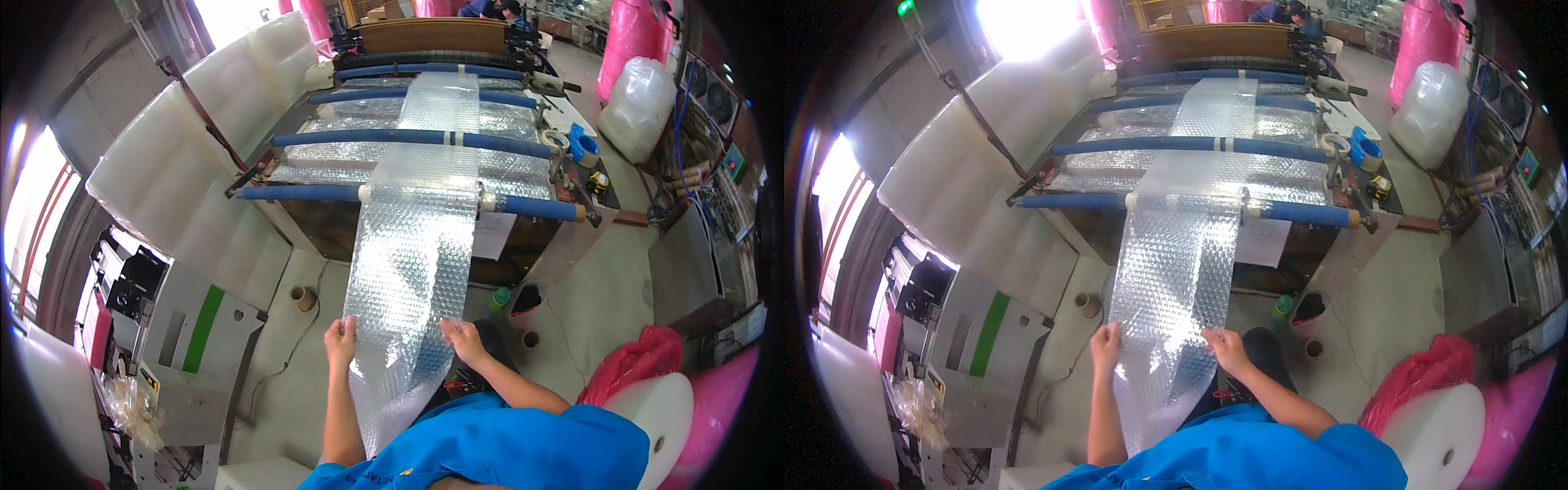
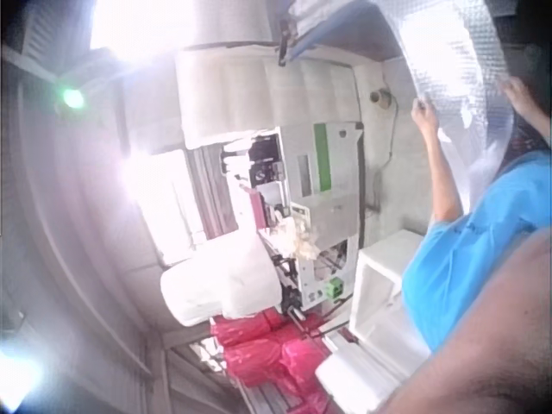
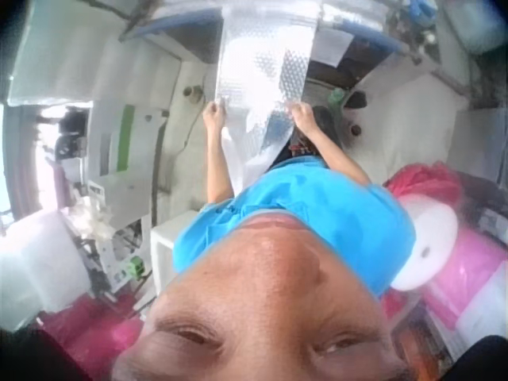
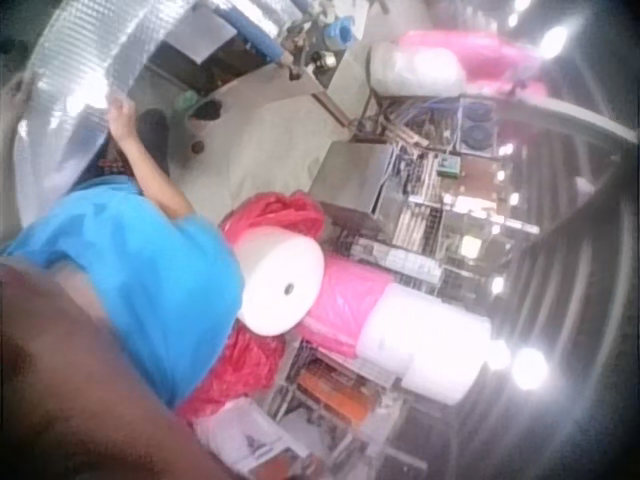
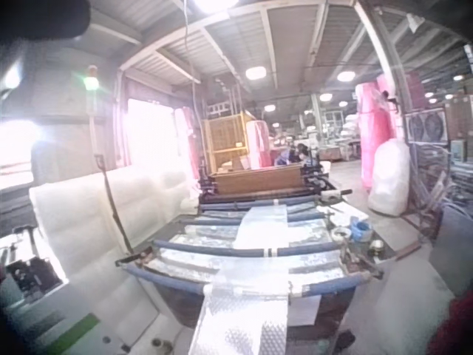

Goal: The person stands at a workstation and pulls a sheet of bubble wrap from a roll mounted on a blue frame. They smooth the material with both hands and guide it over the rollers.

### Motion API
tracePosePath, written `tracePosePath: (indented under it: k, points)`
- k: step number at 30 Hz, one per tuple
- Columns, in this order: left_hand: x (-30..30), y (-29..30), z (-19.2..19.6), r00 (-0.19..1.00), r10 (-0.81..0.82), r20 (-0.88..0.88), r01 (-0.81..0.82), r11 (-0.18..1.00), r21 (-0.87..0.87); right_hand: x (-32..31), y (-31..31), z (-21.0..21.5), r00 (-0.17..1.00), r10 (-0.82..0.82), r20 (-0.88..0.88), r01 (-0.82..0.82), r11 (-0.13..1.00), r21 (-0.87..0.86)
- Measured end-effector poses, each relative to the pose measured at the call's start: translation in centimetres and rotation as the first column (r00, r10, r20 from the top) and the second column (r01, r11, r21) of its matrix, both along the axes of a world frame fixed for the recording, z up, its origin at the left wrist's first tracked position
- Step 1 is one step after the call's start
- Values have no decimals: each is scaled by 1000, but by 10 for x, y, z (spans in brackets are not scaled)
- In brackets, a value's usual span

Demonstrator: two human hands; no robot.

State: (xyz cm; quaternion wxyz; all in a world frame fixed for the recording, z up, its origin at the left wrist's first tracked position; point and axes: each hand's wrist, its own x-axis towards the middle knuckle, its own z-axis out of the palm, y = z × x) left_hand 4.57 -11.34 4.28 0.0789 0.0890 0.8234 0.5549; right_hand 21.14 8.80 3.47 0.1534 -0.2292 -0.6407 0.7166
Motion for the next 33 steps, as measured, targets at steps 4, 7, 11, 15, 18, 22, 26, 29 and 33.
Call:
tracePosePath:
  k: [4, 7, 11, 15, 18, 22, 26, 29, 33]
  points:
    - [-14, 46, -54, 999, 6, -39, -16, 970, -244, -29, 38, -67, 996, -90, -24, 93, 975, 201]
    - [-19, 68, -72, 988, 41, -147, -94, 923, -373, -47, 51, -79, 987, -160, -3, 160, 981, 109]
    - [-13, 71, -70, 984, 12, -176, -80, 920, -384, -49, 57, -99, 988, -152, -3, 149, 972, 182]
    - [-11, 65, -73, 982, 10, -186, -68, 948, -312, -40, 46, -81, 991, -126, 37, 119, 981, 153]
    - [-14, 66, -69, 986, -17, -167, -27, 967, -254, -42, 46, -85, 994, -106, 7, 105, 990, 95]
    - [-16, 66, -73, 986, -17, -167, -22, 973, -230, -40, 46, -86, 994, -106, -13, 106, 989, 100]
    - [-15, 68, -76, 972, -24, -232, -23, 980, -196, -39, 49, -85, 993, -118, 29, 111, 977, 182]
    - [-15, 68, -76, 981, -28, -192, -10, 981, -194, -40, 49, -88, 991, -134, 24, 126, 972, 199]
    - [-15, 68, -75, 985, -30, -172, 0, 985, -170, -40, 48, -89, 990, -140, 13, 136, 978, 155]
